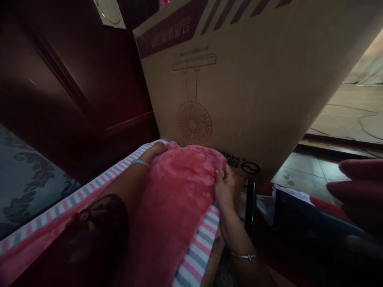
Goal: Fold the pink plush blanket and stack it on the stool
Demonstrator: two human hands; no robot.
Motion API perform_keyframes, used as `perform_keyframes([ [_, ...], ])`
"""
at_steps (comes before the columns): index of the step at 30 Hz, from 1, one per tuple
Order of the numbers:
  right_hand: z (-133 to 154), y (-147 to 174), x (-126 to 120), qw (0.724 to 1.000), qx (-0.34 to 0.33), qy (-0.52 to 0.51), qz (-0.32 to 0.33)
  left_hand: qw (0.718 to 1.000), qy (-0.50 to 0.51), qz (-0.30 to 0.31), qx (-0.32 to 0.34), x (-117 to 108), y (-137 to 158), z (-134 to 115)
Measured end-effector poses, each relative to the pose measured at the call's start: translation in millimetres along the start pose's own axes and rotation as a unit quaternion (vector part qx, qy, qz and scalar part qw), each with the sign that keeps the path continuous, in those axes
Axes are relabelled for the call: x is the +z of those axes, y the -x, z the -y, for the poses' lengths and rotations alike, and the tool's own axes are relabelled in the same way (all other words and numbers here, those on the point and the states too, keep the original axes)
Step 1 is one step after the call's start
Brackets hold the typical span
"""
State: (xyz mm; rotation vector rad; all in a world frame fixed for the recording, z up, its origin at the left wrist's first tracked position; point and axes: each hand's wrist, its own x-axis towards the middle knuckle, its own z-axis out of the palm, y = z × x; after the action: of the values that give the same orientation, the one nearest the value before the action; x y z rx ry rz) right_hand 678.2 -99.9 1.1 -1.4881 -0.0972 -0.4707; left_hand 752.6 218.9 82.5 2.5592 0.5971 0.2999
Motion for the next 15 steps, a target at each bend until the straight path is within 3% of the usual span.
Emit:
perform_keyframes([
  [4, 14, 5, 4, 0.996, -0.057, -0.037, -0.053, 0.995, 0.047, -0.08, 0.041, -1, -4, -5],
  [7, 13, 3, 3, 0.998, -0.025, -0.052, -0.03, 0.984, 0.059, -0.159, 0.045, -3, -2, 4],
  [11, -1, 0, -1, 0.997, 0.048, -0.058, 0.026, 0.992, 0.048, -0.108, 0.031, 8, 1, 15],
  [15, -7, -2, -2, 0.997, 0.06, -0.056, 0.012, 0.996, 0.063, -0.06, 0.022, 11, 1, 14],
])
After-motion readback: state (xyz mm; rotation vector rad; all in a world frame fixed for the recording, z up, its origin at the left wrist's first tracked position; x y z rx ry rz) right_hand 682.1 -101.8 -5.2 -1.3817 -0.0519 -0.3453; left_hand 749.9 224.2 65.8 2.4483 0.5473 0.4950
